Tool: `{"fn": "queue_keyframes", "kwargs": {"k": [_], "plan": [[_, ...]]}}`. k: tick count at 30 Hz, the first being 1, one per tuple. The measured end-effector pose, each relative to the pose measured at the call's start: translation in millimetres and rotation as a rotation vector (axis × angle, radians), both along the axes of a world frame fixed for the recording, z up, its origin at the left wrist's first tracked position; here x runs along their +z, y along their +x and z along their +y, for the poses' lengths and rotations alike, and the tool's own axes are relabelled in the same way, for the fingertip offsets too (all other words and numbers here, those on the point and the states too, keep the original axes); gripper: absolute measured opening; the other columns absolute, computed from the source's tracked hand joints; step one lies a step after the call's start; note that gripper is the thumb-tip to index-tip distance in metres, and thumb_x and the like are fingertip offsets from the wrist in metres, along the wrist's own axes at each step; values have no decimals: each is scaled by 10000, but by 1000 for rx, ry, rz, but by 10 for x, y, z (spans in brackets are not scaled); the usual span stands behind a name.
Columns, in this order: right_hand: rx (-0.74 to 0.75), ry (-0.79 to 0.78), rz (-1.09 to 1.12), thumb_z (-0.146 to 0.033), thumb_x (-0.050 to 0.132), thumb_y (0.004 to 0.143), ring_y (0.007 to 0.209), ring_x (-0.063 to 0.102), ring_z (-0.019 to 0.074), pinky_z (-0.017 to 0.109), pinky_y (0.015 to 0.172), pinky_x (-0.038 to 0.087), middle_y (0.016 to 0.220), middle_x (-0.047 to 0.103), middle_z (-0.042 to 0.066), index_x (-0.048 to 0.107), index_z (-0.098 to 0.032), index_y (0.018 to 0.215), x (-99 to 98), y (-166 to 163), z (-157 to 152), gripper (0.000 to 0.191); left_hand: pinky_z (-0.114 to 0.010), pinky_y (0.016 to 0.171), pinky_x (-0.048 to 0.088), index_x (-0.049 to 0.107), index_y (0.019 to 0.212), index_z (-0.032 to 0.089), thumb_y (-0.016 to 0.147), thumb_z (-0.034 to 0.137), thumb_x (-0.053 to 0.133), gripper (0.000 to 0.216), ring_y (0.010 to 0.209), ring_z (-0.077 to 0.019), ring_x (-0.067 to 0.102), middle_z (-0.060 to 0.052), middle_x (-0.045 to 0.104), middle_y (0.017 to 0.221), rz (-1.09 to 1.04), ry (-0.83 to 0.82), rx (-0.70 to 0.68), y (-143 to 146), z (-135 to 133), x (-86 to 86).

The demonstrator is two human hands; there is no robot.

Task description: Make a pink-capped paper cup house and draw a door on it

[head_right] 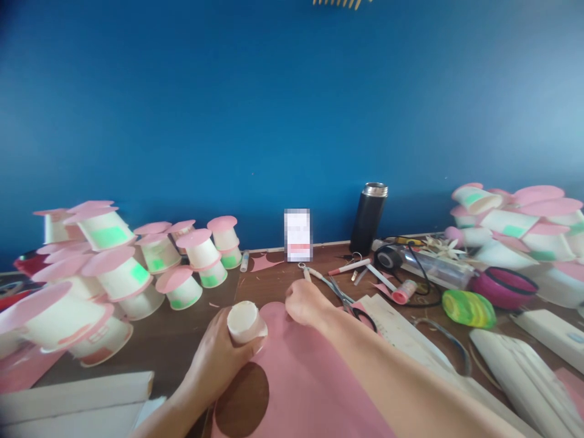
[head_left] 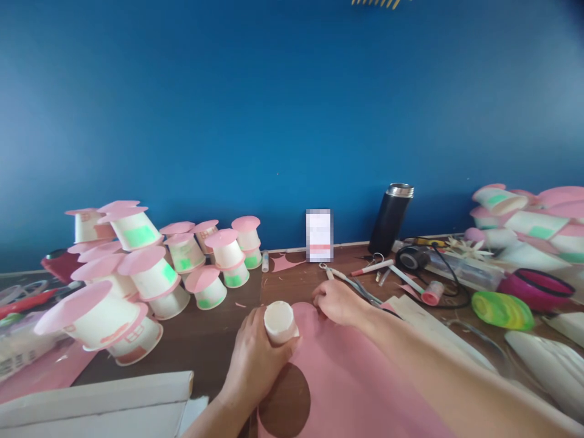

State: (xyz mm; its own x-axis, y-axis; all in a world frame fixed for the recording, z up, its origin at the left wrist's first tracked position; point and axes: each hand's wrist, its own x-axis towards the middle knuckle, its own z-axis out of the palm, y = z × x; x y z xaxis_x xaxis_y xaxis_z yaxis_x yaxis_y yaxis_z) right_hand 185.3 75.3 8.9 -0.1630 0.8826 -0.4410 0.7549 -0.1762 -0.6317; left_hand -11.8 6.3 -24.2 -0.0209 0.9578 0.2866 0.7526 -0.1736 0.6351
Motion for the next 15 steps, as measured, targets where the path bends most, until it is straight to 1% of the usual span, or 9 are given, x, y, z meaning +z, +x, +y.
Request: {"fn": "queue_keyframes", "kwargs": {"k": [6,12,15], "plan": [[19,1,-11,-322,592,945,999,642,221,412,840,550,1223,620,77,603,-181,1191,66,-49,25,284,-424,820,482,565,1020,177,689,331,696,388,920,-289,603,-71,625,944,-10,2,-5,3,0,4],[-13,4,-10,-318,585,950,987,644,213,409,831,555,1215,624,76,600,-191,1192,1,-34,52,273,-418,821,483,572,1027,180,687,309,698,385,920,-281,606,-67,630,953,-14,15,2,1,-9,-7],[-44,76,-13,-314,585,951,984,645,209,405,830,556,1218,622,80,598,-189,1194,-28,-35,60,275,-420,813,485,581,1006,184,682,337,710,380,907,-282,610,-64,631,939,-5,26,4,-3,-5,-20]]}}
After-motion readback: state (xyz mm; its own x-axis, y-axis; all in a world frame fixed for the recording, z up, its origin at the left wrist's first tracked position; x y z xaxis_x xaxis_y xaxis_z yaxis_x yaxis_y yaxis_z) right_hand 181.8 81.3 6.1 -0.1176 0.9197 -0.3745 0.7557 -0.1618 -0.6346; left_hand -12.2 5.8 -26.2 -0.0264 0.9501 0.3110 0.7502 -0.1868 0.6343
